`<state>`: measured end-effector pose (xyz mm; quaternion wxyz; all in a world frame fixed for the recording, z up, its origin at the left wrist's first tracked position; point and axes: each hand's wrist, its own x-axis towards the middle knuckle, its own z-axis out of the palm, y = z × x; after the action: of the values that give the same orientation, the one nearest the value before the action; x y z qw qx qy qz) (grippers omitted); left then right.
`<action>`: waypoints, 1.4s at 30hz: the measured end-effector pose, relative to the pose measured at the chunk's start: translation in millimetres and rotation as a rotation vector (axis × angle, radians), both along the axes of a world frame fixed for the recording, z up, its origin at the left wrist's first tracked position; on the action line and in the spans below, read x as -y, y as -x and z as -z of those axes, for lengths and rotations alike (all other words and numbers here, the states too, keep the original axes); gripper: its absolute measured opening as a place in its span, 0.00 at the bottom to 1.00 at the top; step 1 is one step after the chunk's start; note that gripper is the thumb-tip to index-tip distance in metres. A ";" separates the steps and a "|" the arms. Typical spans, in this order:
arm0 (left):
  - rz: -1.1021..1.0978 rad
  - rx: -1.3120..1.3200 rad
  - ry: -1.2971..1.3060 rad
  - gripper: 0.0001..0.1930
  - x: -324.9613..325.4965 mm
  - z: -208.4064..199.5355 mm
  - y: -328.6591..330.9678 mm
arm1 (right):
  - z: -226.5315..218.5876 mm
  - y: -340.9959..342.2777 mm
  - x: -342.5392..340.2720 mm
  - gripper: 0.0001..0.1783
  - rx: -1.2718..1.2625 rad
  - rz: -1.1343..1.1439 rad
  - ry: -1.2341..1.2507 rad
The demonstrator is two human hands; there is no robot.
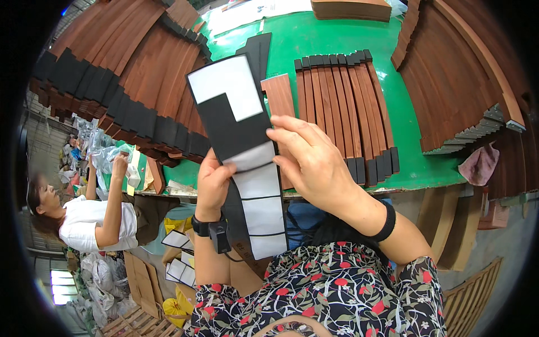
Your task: The person is assembling small wooden slats onto a frame and applying black edge caps or trim pieces.
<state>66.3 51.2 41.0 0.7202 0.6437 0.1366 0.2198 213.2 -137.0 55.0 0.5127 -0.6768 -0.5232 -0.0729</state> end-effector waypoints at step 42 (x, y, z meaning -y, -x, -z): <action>0.093 -0.103 -0.106 0.23 10.8 -23.3 -11.6 | 9.4 -9.7 17.0 0.20 -0.143 -0.159 0.055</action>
<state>77.9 40.5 64.3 0.6866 0.6969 0.1318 0.1597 222.9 -154.0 45.6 0.5342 -0.6504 -0.5391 0.0306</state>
